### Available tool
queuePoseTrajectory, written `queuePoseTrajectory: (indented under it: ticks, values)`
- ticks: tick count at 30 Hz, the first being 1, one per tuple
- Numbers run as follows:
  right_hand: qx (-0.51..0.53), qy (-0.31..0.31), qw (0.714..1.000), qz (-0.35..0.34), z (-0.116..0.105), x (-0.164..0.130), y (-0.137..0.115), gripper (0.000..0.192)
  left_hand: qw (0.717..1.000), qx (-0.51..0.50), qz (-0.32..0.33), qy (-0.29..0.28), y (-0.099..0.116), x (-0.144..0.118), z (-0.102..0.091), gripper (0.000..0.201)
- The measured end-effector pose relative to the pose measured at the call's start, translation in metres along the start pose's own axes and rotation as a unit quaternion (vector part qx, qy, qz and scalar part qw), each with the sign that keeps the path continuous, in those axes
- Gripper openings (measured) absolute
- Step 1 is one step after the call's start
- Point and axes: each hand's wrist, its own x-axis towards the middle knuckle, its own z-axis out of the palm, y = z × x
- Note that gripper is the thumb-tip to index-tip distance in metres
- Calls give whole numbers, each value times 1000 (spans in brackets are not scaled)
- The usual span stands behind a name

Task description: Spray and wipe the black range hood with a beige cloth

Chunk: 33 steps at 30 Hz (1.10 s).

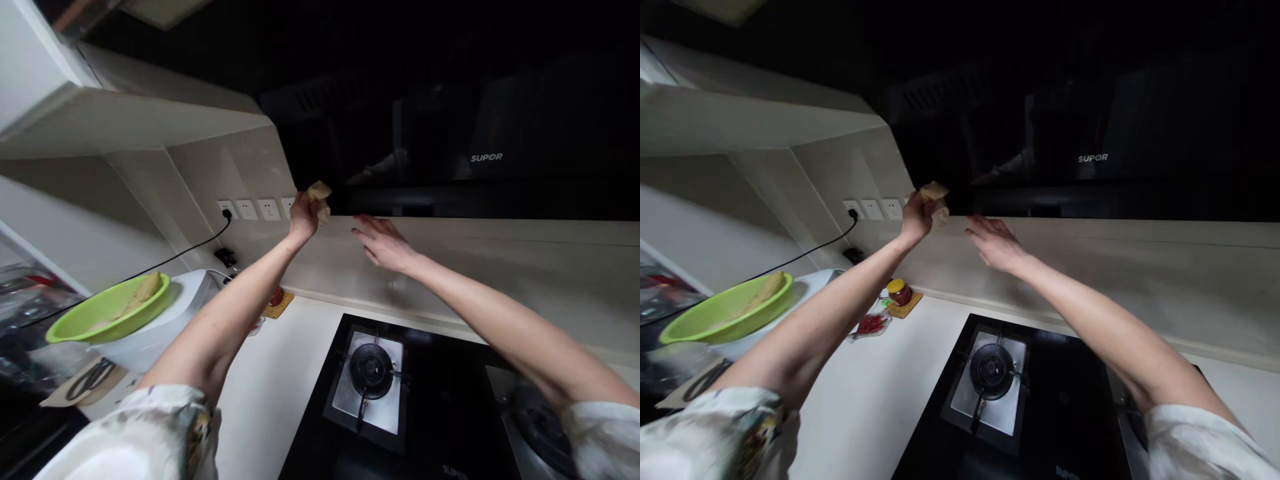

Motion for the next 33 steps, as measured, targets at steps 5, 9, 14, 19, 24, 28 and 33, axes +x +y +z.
queuePoseTrajectory:
  ticks: [5,9,14,19,24,28,33]
  values:
    - [-83,-42,990,109,-9,-44,65,59,946,234,209,-87,-25,24,-28,54]
    - [-98,-31,986,129,3,-60,89,64,928,299,212,-65,-49,31,-27,56]
    - [-105,-12,982,156,15,-62,87,68,943,287,167,-29,-51,35,-9,48]
    - [-107,-25,980,164,8,-68,90,75,956,270,115,-15,-45,35,-5,42]
    - [-126,-31,977,170,-2,-77,94,75,971,219,76,65,-34,46,30,42]
    - [-124,-25,977,171,-1,-78,94,75,947,308,88,21,-31,45,21,38]
    - [-109,-26,978,176,2,-75,96,78,896,429,112,-40,-34,19,-23,35]
